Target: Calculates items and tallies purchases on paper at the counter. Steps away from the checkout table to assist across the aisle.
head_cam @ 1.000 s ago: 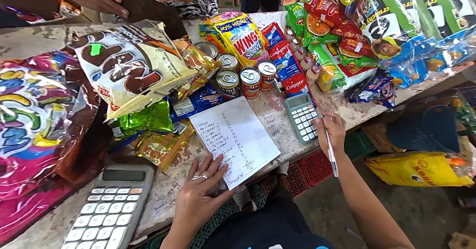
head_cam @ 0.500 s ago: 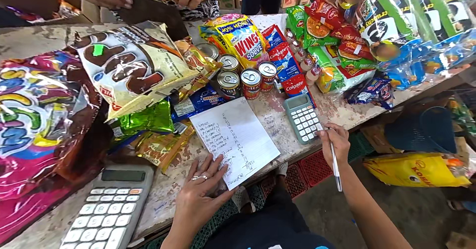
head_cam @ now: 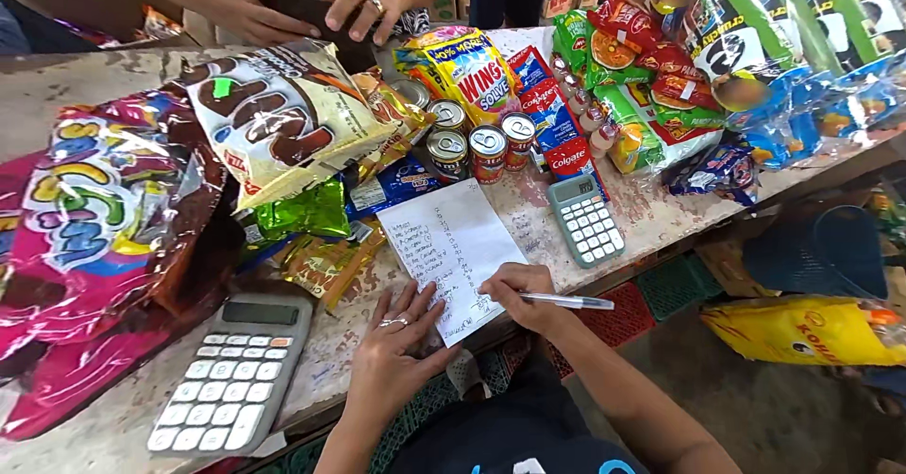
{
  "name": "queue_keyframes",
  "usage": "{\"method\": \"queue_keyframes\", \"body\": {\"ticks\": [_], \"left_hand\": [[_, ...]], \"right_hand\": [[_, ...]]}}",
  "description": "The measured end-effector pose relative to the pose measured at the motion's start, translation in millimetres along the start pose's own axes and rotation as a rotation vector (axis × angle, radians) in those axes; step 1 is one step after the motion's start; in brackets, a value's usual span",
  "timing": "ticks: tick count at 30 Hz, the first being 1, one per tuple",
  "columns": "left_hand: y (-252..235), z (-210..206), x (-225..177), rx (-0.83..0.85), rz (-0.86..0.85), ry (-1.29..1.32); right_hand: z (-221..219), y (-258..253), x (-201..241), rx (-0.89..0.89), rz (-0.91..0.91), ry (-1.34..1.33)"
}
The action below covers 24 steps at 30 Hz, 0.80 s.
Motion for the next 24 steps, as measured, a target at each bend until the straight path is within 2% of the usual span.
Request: {"method": "queue_keyframes", "body": {"ticks": [5,15,19,24], "left_hand": [[-1,1,0,-0.003,-0.002,0.004],[-1,1,1,0.010,-0.002,-0.005],[-5,2,-2,0.040,0.034,0.004],[-7,1,-2,0.056,0.053,-0.001]], "right_hand": [[-8,3,-21,-0.013,-0.176,-0.026],[6,18,-43,-0.019,-0.157,0.062],[8,22,-47,-0.046,-0.211,0.065],[10,29,-51,-0.020,-0.157,0.095]]}}
Point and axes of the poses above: each hand's wrist, its own y-axis away from the middle knuckle, its own z-axis out of the back of the hand, x = y × z, the point moved 5 cm from there along -y, towards the middle knuckle, and after that the axes turned 14 degrees about -x, right-handed, at the moved point
